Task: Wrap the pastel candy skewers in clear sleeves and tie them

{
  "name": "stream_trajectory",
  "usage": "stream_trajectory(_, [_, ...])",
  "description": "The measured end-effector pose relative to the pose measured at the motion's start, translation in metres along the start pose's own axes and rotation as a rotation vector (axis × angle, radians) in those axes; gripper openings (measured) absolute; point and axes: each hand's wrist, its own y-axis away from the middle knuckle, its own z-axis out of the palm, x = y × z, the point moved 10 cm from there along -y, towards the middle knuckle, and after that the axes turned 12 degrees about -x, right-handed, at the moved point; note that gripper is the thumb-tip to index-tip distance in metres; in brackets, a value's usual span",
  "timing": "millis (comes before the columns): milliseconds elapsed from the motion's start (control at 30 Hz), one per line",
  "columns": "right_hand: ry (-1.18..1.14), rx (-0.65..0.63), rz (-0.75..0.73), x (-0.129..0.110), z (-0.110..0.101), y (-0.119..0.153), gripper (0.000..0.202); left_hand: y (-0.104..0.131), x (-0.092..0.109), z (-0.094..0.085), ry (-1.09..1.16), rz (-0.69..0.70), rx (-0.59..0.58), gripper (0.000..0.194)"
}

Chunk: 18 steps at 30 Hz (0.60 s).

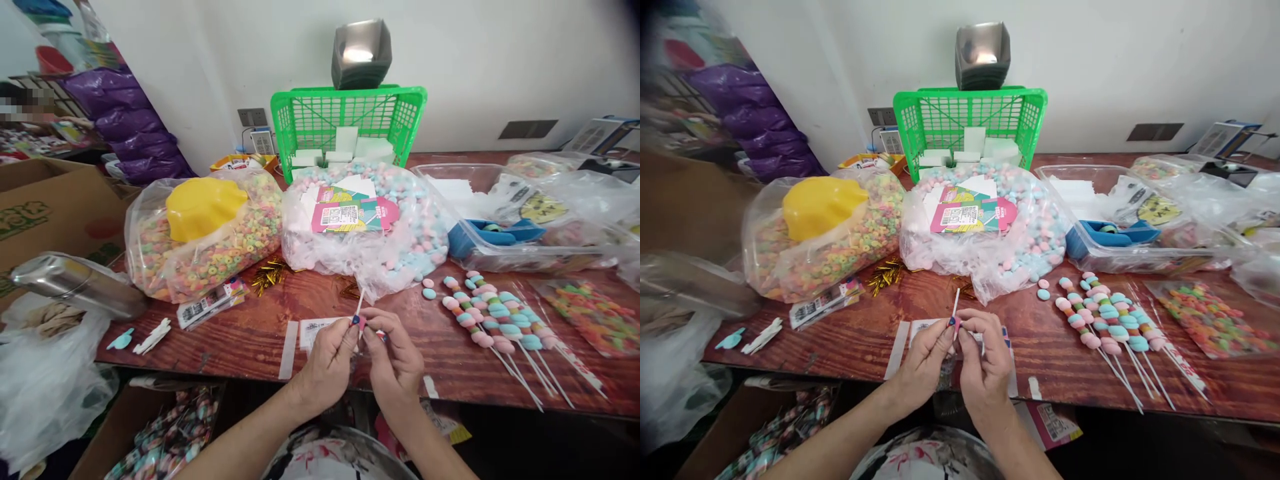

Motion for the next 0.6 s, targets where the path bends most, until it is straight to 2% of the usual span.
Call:
stream_trajectory(67, [0.197,-0.138,-0.221,-0.025,0.0,-0.002,0.034,0.0,-0.011,0.004,0.208,-0.071,-0.097,0.039])
stream_trajectory(100, [0.332,-0.253,-0.366,-0.038,0.007,0.001,0.036,0.001,-0.017,0.013,0.328,-0.118,-0.194,0.041])
stream_trajectory(167, [0.501,-0.476,-0.529,-0.046,0.019,0.006,0.037,0.01,-0.028,0.035,0.543,-0.231,-0.431,0.044])
stream_trajectory(233, [0.511,-0.583,-0.63,-0.05,0.023,0.008,0.035,0.024,-0.037,0.053,0.68,-0.337,-0.624,0.043])
stream_trajectory(300, [0.437,-0.634,-0.683,-0.056,0.027,0.008,0.033,0.033,-0.043,0.055,0.73,-0.378,-0.692,0.043])
stream_trajectory(367, [0.356,-0.682,-0.635,-0.054,0.037,0.003,0.028,0.039,-0.045,0.048,0.726,-0.373,-0.678,0.046])
stream_trajectory(433, [0.3,-0.741,-0.499,-0.041,0.05,-0.002,0.026,0.043,-0.044,0.037,0.624,-0.341,-0.653,0.048])
stream_trajectory(500, [0.305,-0.849,-0.311,-0.018,0.069,-0.003,0.028,0.045,-0.04,0.022,0.346,-0.283,-0.601,0.041])
stream_trajectory(567, [0.334,-0.997,-0.139,0.005,0.088,0.005,0.033,0.043,-0.034,0.001,-0.019,-0.204,-0.476,0.03])
stream_trajectory(600, [0.365,-1.025,-0.081,0.013,0.094,0.007,0.034,0.042,-0.03,-0.008,-0.154,-0.17,-0.4,0.026])
